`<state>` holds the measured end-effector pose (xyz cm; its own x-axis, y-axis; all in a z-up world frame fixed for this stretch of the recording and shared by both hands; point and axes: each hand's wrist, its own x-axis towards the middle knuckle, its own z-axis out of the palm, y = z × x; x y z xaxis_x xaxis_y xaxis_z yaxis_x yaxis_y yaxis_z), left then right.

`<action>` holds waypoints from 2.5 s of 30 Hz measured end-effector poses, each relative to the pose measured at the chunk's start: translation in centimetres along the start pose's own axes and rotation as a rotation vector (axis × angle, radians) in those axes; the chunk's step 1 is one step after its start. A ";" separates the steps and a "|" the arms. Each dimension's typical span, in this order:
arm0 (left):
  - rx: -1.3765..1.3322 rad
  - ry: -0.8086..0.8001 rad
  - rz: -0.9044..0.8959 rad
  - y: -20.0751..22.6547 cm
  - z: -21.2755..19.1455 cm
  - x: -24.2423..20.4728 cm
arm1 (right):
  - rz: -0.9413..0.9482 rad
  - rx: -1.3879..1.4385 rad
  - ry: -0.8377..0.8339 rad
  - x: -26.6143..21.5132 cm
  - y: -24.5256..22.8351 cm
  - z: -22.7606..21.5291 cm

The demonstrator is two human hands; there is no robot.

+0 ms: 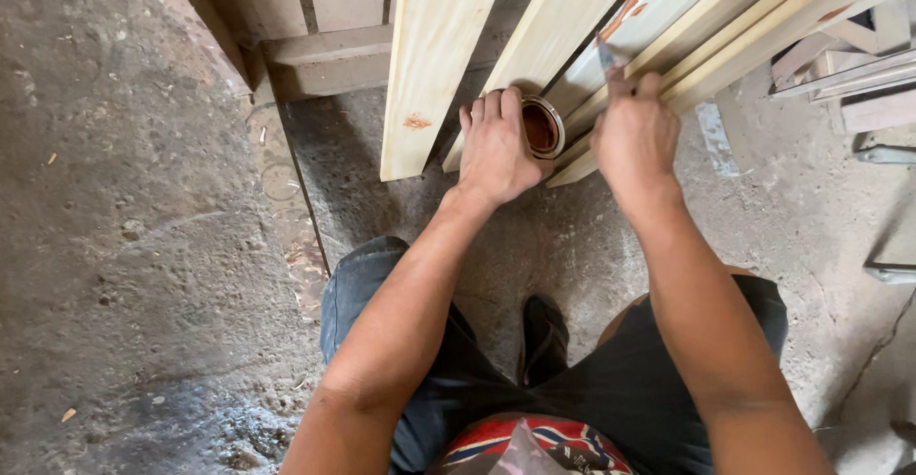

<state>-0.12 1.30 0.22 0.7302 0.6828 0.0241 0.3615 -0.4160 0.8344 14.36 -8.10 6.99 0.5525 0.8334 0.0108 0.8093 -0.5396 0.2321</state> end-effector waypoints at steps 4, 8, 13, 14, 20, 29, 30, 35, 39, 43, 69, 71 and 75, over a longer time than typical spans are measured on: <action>-0.002 0.026 0.009 -0.2 -0.1 0.0 | -0.009 0.086 0.091 -0.2 0.1 -1.0; -0.011 0.023 0.006 -0.1 0.2 -0.1 | -0.035 -0.022 0.169 0.7 0.7 -1.0; -0.013 0.023 0.007 -0.1 -0.1 0.1 | -0.024 -0.120 0.030 1.1 0.1 0.7; -0.016 0.021 0.001 -0.2 0.0 -0.1 | -0.007 -0.064 0.086 0.8 0.3 0.9; -0.021 0.001 -0.005 0.0 -0.2 0.0 | -0.059 -0.081 0.056 0.4 0.8 0.3; -0.025 0.026 0.023 -0.2 0.2 -0.1 | -0.137 -0.152 0.190 -0.1 2.3 0.2; -0.024 0.025 0.021 -0.2 0.1 0.0 | -0.145 -0.172 0.158 -0.1 2.2 0.2; -0.016 0.031 0.006 -0.2 0.4 -0.2 | -0.120 -0.078 0.235 -0.4 2.2 -0.1; -0.016 0.027 -0.004 0.0 0.5 -0.1 | -0.124 -0.086 0.114 0.1 2.3 0.0; -0.014 0.036 0.010 -0.1 0.3 -0.1 | -0.065 -0.058 0.224 0.4 1.5 0.6; -0.016 0.032 0.022 -0.4 0.5 -0.3 | -0.036 -0.094 0.138 1.1 1.4 0.9; -0.030 0.024 0.020 -0.3 0.3 -0.2 | -0.030 -0.095 0.235 1.1 1.5 0.5; 0.005 0.013 0.016 -0.4 0.4 -0.2 | -0.063 -0.060 0.373 2.0 2.8 -0.1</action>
<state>-0.19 1.14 -0.32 0.7282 0.6840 0.0442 0.3531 -0.4296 0.8311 17.68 -7.95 7.76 0.3826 0.8568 0.3457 0.8200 -0.4873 0.3004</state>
